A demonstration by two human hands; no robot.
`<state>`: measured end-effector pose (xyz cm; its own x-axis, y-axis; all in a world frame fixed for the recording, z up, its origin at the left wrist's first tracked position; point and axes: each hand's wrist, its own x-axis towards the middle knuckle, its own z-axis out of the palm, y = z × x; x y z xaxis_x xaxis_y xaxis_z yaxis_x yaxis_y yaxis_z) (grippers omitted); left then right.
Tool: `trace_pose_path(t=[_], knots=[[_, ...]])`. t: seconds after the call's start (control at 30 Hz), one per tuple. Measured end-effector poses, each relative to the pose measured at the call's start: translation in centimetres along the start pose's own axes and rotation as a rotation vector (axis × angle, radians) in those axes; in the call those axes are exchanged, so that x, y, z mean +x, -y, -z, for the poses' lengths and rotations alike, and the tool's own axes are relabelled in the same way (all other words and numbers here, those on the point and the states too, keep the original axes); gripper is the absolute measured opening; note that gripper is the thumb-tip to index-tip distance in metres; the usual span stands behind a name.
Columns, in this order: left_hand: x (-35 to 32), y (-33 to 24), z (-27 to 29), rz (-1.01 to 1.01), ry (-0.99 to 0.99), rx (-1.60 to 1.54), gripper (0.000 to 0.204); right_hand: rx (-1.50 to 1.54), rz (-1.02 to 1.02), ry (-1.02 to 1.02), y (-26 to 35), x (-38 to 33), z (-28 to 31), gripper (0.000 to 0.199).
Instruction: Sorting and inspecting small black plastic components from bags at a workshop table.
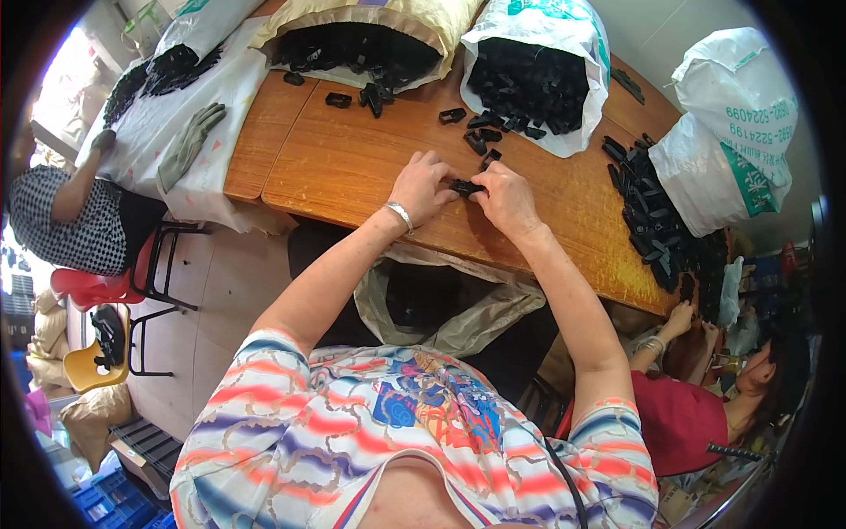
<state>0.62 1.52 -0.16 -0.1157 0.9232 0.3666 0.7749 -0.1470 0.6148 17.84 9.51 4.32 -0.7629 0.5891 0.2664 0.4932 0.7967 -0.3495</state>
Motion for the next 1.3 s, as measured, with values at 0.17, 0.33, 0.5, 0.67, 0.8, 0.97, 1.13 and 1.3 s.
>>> trace_pose_path(t=[0.17, 0.33, 0.5, 0.67, 0.8, 0.97, 1.13, 1.3], knots=[[0.3, 0.0, 0.0, -0.018, 0.005, -0.007, 0.024, -0.303, 0.119, 0.091, 0.3, -0.6, -1.6, 0.016], [0.2, -0.1, -0.1, -0.019, 0.005, 0.005, 0.022, -0.611, 0.170, -0.028, 1.7, -1.5, -3.6, 0.017], [1.0, 1.9, 0.7, -0.155, 0.274, -0.172, 0.020, -0.203, 0.082, 0.033, 2.7, -3.8, -1.3, 0.014], [4.9, 0.6, 0.8, -0.031, 0.147, -0.004, 0.031, 0.023, 0.113, 0.106, 6.7, -10.8, -1.5, 0.024], [7.8, 1.3, -1.2, -0.167, -0.029, 0.185, 0.030, 0.143, 0.089, 0.140, 5.7, -10.8, -1.4, 0.027], [8.8, 1.6, -2.5, -0.216, -0.019, 0.254, 0.022, 0.103, 0.054, -0.146, 0.2, -3.7, 0.9, 0.010], [8.2, 1.3, -2.2, -0.229, -0.006, 0.179, 0.018, -0.034, -0.048, -0.226, -6.3, 4.1, 0.3, 0.017], [7.0, 1.5, -1.5, -0.111, -0.011, 0.099, 0.021, -0.146, -0.212, -0.021, -6.8, 7.7, -0.3, 0.024]])
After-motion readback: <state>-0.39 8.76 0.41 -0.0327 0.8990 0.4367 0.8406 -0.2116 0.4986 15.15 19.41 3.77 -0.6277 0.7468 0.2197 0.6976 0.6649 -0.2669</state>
